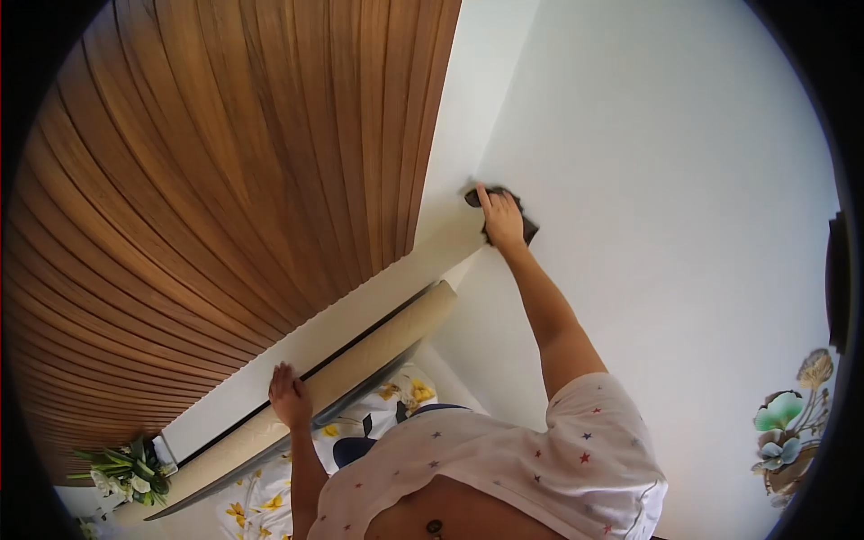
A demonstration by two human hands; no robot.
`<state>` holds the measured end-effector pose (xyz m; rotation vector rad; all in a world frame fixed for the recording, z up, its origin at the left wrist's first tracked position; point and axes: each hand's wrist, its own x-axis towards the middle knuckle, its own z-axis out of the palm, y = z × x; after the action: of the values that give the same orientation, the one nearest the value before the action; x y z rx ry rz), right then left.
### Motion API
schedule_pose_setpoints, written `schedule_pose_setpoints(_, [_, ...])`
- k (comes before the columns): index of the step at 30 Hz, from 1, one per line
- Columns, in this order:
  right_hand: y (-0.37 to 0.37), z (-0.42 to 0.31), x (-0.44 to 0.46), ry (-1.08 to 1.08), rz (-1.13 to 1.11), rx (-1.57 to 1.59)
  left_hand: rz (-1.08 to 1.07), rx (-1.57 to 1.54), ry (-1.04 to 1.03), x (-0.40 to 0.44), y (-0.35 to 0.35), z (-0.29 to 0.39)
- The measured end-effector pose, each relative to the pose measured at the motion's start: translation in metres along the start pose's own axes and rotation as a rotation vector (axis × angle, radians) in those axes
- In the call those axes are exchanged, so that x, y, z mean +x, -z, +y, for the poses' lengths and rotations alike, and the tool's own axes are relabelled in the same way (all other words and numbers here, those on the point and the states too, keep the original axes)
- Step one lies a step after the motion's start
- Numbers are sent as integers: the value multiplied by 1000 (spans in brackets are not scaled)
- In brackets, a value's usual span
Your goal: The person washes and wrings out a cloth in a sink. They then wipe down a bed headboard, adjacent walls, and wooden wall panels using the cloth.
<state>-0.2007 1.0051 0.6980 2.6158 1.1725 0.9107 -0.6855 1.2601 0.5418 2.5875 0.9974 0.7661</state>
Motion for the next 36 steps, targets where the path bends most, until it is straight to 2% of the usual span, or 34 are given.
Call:
schedule_pose_setpoints(1, [8, -11, -1, -226, -155, 265, 2, 1, 1, 0, -2, -1])
schedule_pose_setpoints(4, [39, -16, 36, -765, 305, 901, 6, 36, -9, -1, -3, -1])
schedule_pose_setpoints(6, [103, -17, 75, -686, 688, 1135, -8, 62, -4, 1, -3, 1])
schedule_pose_setpoints(8, [150, -23, 108, -476, 809, 1153, -20, 66, -2, 2, -3, 3])
schedule_pose_setpoints(10, [140, -41, 140, -354, 756, 972, -43, 68, 15, 3, -1, 6])
schedule_pose_setpoints(12, [103, -76, 153, -368, 624, 1031, -42, 73, 2, 2, -3, 4])
schedule_pose_setpoints(13, [85, -85, 145, -376, 660, 1068, -52, 85, 8, 3, -1, 6])
schedule_pose_setpoints(14, [69, -99, 129, -377, 695, 1105, -53, 82, 5, 4, -1, 6])
schedule_pose_setpoints(16, [26, -123, 88, -447, 565, 1298, -57, 76, 14, 2, -1, 6])
schedule_pose_setpoints(18, [-32, -143, 33, -534, 267, 1136, -44, 67, -13, 2, -2, 3])
schedule_pose_setpoints(19, [-13, -132, 8, -650, -353, 1152, -37, 64, -28, 2, -2, 2])
schedule_pose_setpoints(21, [-46, -140, -34, -587, -92, 1176, -55, 53, -16, 1, 0, 2])
schedule_pose_setpoints(23, [-25, -147, -50, -1070, -149, 1819, -45, -4, -16, 8, -6, -2])
schedule_pose_setpoints(26, [-44, -164, -69, -742, -21, 1311, -32, -126, 3, 6, -10, -12])
schedule_pose_setpoints(27, [-33, -167, -66, -845, -87, 1508, -17, -155, 34, 11, -10, 4])
schedule_pose_setpoints(29, [-24, -170, -68, -796, -120, 1519, -7, -286, 24, 21, -17, 28])
schedule_pose_setpoints(30, [-18, -173, -63, -760, -120, 1529, -148, -558, 142, 27, -20, 40])
schedule_pose_setpoints(31, [11, -180, -66, -521, -245, 1618, -290, -828, 254, 34, -24, 54])
schedule_pose_setpoints(32, [59, -188, -56, -244, -349, 1688, -467, -1382, 600, 56, -3, 87])
schedule_pose_setpoints(33, [90, -194, -56, -103, -478, 1830, -685, -1929, 977, 65, 26, 126])
schedule_pose_setpoints(34, [112, -198, -57, 46, -616, 1959, -708, -1998, 945, 72, 42, 153])
schedule_pose_setpoints(36, [137, -196, -60, 47, -330, 1888, -768, -2127, 876, 84, 60, 185])
